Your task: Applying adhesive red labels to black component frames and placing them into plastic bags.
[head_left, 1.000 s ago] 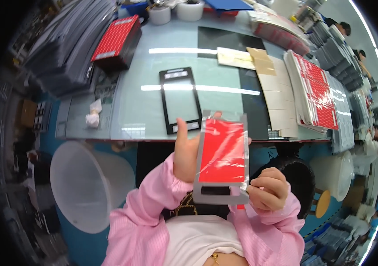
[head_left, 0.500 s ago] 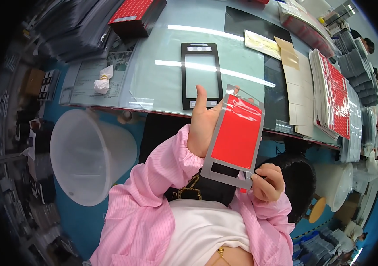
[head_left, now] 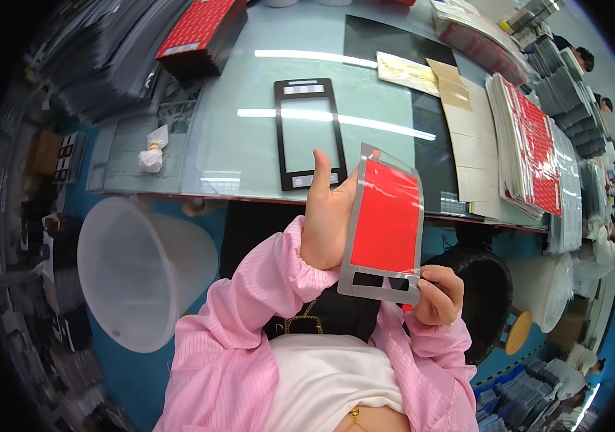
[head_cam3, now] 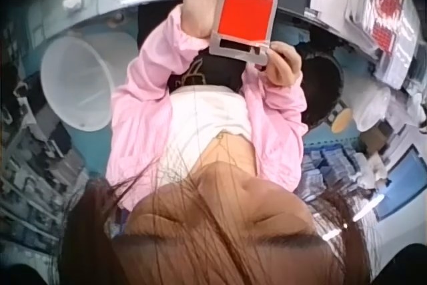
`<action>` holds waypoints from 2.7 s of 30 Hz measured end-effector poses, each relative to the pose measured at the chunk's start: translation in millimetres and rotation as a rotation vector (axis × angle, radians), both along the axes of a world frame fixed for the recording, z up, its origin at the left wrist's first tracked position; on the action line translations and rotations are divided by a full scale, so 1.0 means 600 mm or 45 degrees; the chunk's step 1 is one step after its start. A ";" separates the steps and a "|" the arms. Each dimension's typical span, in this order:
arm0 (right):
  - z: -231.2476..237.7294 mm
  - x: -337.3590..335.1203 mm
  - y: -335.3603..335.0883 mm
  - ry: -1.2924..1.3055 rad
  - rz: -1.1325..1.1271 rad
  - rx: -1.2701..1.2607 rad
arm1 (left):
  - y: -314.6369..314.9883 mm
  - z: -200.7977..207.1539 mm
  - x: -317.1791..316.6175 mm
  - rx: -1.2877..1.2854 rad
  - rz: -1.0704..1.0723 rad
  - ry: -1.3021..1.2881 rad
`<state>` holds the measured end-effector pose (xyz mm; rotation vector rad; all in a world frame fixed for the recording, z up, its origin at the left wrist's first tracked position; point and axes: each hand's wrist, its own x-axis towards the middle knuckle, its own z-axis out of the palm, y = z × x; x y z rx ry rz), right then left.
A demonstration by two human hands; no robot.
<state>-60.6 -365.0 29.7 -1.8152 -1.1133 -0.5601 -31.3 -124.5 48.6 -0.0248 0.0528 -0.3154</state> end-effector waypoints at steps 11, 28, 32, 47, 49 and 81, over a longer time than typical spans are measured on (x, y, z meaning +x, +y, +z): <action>-0.041 -0.006 -0.060 0.175 -0.335 -0.186 | -0.043 -0.070 -0.023 0.604 -0.380 0.039; -0.068 -0.025 -0.075 0.354 -0.333 -0.122 | -0.029 -0.081 -0.084 1.196 -0.520 0.116; -0.067 -0.026 -0.077 0.350 -0.344 -0.138 | -0.028 -0.081 -0.079 1.137 -0.556 0.173; -0.093 -0.039 -0.057 0.420 -0.641 -0.228 | -0.052 -0.073 -0.062 1.180 -0.531 0.133; -0.101 -0.047 -0.053 0.482 -0.665 -0.195 | -0.053 -0.076 -0.060 1.198 -0.498 0.132; -0.093 -0.014 -0.028 1.765 -0.444 0.650 | -0.017 -0.102 -0.063 1.279 -0.449 0.025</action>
